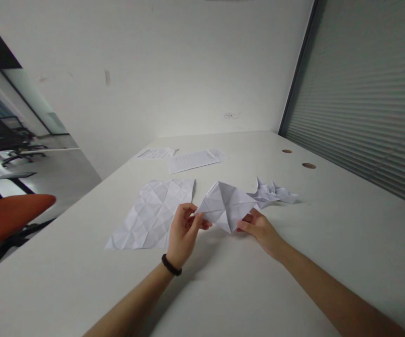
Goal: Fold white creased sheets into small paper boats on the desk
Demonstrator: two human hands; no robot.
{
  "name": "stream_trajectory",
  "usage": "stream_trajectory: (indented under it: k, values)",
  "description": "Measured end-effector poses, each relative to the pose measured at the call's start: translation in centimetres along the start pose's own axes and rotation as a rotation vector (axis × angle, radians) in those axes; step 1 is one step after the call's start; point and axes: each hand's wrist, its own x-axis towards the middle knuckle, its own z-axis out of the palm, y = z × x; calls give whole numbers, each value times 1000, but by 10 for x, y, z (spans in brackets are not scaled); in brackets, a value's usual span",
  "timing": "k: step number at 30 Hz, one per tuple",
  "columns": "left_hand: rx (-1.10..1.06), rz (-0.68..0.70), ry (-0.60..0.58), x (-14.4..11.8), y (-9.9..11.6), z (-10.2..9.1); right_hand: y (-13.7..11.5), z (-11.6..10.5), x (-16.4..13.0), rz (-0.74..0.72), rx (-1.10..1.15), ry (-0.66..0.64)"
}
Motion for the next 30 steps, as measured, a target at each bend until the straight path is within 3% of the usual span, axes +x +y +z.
stream_trajectory:
  k: [2, 6, 10, 13, 16, 18, 20, 25, 27, 30]
  values:
    - [-20, -21, -44, 0, -1, 1, 3, 3, -2, -12, -58, -38]
    - [106, -29, -252, -1, -7, 0, -1, 5, -10, -104, -316, -25]
    - [375, 66, -340, 0, -11, -3, -12, 0, -15, -505, -644, -46]
    - [539, 168, -358, 2, -13, -6, -15, -5, -14, -654, -813, -30]
    - [651, 238, -330, 3, -13, -9, -10, -10, -11, -665, -970, 36]
    - [686, 257, -338, 2, -12, -10, -8, -12, -9, -638, -1049, 11]
    - [716, 275, -419, 1, -11, -11, -6, -12, -8, -579, -1101, -90]
    - [812, 298, -823, -1, -7, -10, -9, -7, -12, -442, -1141, -295]
    - [840, 292, -877, -2, -5, -9, -10, -7, -12, -432, -1131, -307]
    - [869, 283, -852, -2, -4, -8, -12, -8, -12, -439, -1104, -314]
